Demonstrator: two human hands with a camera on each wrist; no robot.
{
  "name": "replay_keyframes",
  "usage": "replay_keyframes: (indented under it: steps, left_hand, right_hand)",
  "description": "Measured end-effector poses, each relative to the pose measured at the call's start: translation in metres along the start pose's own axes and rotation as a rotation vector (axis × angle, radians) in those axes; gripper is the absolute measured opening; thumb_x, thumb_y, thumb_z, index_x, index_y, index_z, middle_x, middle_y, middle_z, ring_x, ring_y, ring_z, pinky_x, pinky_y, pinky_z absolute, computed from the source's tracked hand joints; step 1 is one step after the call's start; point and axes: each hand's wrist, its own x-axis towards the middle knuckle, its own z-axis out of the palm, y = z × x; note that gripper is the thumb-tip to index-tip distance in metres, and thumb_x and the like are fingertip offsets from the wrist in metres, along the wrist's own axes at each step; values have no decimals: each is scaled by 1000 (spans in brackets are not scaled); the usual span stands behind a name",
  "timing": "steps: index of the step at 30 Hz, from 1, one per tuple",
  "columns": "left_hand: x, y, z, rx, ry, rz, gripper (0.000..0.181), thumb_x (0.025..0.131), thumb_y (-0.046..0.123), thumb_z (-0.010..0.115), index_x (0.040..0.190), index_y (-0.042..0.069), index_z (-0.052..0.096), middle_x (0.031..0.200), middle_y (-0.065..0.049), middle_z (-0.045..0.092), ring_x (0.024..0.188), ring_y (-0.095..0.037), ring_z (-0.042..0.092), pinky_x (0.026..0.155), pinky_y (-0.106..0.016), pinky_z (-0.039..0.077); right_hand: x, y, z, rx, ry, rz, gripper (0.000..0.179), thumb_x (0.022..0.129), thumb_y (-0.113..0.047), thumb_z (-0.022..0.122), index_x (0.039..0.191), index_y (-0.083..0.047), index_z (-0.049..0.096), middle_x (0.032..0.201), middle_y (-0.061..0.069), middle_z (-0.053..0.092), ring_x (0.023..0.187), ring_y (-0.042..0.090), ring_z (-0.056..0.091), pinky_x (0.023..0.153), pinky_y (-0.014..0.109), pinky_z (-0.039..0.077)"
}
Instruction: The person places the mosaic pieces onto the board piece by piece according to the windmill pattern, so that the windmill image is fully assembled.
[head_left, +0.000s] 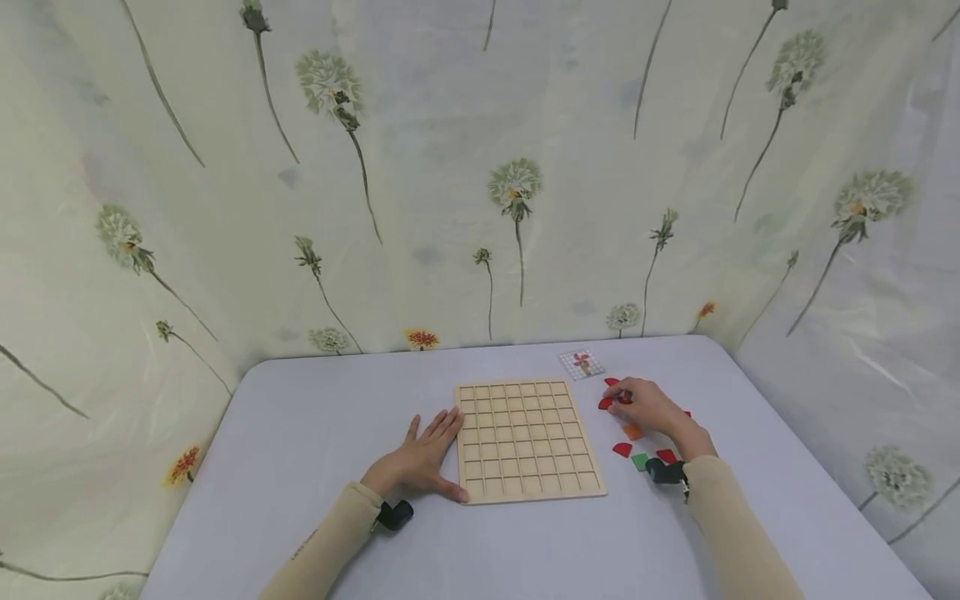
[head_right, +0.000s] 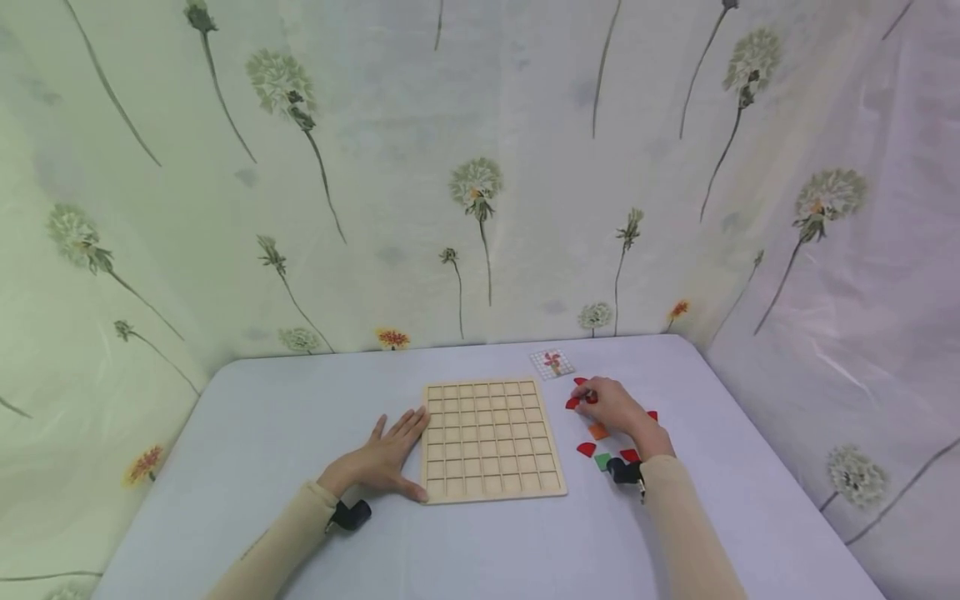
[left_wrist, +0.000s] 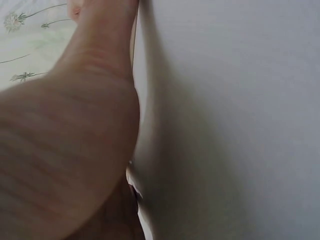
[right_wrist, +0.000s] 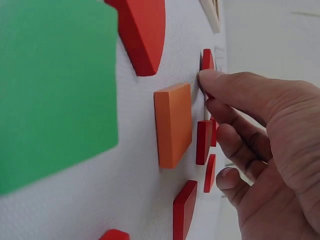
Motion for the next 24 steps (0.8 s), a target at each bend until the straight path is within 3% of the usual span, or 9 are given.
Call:
replay_keyframes:
  steps: [7,15,24]
  left_hand:
    - [0,0,-1,11,3,-17,129,66,77,67,156,10,3,164,-6,1,152,-26,0,118,-60,-2]
    - [0,1,-1,17,6,-32,129,65,78,66,156,11,4,164,-5,2,152,-26,2,118,-59,-1]
    - [0,1,-1,15,0,-30,129,65,79,65,156,11,3,164,-4,1,152,-24,1,119,-59,0]
  right_hand:
    - [1,-8,-1,31,28,-20,23,88,-22,71,108,-12,70,99,6,64,85,21,51,68,29,45]
    - [6,-27,-4,13,53,-113,20,86,-24,72,105,-18,71,104,2,67,95,24,52,80,34,45]
    - [15,-54,0,-2,53,-206,19,85,-21,73,103,-15,71,98,-1,68,89,21,53,76,32,44]
